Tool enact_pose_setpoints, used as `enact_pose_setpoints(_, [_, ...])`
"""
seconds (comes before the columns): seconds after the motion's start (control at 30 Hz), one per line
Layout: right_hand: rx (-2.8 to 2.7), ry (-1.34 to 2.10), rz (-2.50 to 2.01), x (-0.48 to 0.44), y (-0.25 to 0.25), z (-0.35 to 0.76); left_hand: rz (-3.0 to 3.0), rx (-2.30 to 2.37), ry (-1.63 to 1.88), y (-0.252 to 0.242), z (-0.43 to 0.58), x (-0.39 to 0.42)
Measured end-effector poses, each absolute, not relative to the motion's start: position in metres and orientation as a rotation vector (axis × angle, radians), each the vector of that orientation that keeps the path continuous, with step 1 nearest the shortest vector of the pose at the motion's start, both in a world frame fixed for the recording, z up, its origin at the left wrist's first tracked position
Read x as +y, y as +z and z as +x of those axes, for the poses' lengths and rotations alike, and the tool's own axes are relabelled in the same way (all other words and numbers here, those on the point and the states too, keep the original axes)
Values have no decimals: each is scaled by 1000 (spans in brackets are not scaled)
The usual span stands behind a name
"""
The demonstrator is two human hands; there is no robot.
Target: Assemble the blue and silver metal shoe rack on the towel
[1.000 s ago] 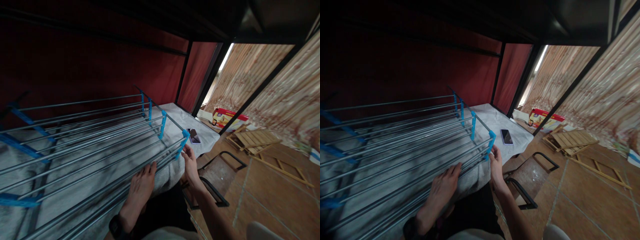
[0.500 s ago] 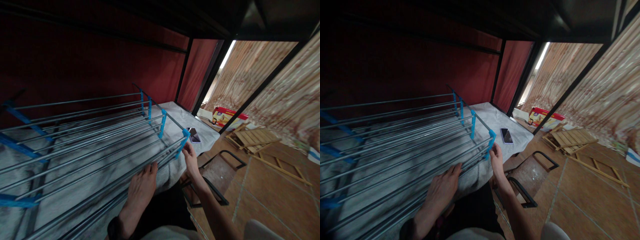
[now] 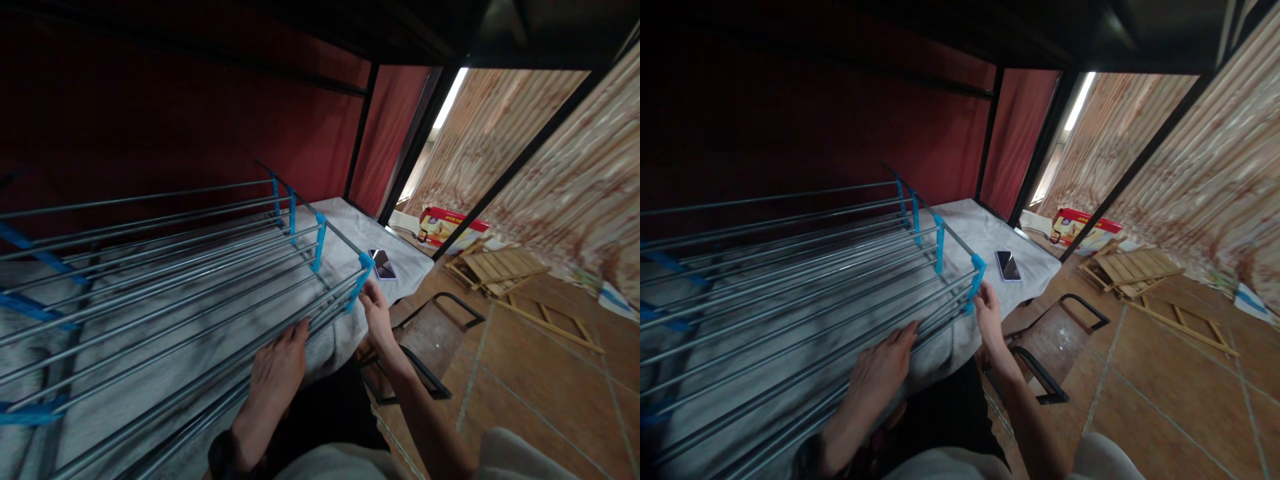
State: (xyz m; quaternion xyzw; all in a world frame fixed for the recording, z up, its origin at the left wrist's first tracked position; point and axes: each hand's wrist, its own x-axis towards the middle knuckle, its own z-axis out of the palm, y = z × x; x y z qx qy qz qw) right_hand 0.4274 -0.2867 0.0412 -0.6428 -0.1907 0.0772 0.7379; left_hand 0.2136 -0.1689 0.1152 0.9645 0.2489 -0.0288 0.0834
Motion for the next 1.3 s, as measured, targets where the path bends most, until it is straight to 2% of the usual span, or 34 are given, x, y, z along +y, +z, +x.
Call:
enact_pose_setpoints(0.77, [-414,135,-1509,-289,36,421,2874,737,-94,134,218,-170])
enact_pose_setpoints(1.3, [-468,107,-1537,-297,33,426,2770,734,80,120,215,-177])
